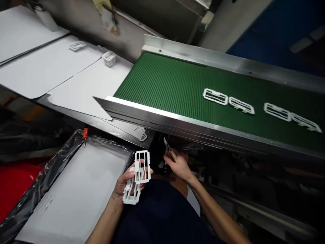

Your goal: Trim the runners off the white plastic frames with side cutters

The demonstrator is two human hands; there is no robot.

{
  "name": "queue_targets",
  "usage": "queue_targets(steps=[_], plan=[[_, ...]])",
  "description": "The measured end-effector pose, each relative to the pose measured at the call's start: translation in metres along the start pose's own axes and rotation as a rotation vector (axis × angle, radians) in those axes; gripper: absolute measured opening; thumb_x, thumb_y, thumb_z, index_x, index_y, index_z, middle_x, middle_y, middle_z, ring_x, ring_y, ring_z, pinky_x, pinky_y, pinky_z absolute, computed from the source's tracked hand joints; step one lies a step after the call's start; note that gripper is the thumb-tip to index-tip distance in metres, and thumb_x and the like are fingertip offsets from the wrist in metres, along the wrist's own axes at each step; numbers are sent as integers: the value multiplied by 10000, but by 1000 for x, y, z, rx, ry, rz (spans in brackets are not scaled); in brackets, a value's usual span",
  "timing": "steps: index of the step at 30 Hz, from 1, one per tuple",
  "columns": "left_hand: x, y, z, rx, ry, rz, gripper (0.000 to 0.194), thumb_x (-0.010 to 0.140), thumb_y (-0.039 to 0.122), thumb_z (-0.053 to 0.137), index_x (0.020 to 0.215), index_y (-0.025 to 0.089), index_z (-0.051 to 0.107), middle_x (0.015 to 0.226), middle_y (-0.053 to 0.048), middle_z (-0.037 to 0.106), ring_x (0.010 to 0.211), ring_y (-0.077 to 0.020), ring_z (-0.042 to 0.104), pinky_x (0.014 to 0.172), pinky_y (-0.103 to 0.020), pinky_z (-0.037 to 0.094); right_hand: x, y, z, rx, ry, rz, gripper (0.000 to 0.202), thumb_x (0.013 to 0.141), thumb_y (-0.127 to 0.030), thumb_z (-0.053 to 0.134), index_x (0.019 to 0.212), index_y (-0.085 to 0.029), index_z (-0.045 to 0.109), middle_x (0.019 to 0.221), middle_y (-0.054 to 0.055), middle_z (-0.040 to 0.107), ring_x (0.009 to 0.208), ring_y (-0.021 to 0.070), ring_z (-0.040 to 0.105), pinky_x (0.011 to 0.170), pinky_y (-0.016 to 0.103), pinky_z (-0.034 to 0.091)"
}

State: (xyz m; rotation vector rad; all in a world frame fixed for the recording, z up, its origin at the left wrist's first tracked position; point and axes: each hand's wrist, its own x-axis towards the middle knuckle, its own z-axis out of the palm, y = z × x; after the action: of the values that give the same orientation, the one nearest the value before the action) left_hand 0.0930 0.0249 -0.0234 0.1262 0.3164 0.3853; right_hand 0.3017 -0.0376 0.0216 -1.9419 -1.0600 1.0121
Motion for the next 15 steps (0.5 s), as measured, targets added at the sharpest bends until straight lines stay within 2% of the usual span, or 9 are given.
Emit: queue_targets(steps=[5, 10, 13, 15], plan=[[15, -5, 11, 77, -17, -98, 423, 726, 264, 659, 1106, 174, 497, 987, -149, 636, 619, -130, 592, 501, -191, 472, -17, -2, -11, 58, 88, 26, 102, 823, -279, 509, 781, -186, 501, 637, -36, 531, 609, 115, 498, 606, 228, 397], [22, -8, 18, 119, -5, -146, 430, 713, 262, 673, 1104, 187, 512, 967, -128, 643, 623, -130, 585, 510, -197, 477, -29, 6, -11, 18, 145, 70, 123, 792, -290, 542, 837, -177, 525, 720, -11, 569, 651, 128, 524, 617, 235, 404], [20, -7, 9, 237, 124, -152, 461, 701, 290, 682, 1117, 187, 510, 979, -126, 638, 609, -130, 575, 514, -208, 475, -35, 15, -5, -10, 116, 90, 149, 802, -305, 528, 884, -180, 534, 742, -2, 587, 674, 140, 549, 632, 244, 416], [14, -2, -9, 471, 355, -130, 448, 713, 335, 663, 1110, 181, 525, 933, -112, 641, 608, -143, 577, 541, -241, 491, -37, 22, 0, -40, 77, 104, 164, 813, -311, 511, 915, -185, 535, 773, 9, 603, 703, 152, 568, 655, 255, 425]])
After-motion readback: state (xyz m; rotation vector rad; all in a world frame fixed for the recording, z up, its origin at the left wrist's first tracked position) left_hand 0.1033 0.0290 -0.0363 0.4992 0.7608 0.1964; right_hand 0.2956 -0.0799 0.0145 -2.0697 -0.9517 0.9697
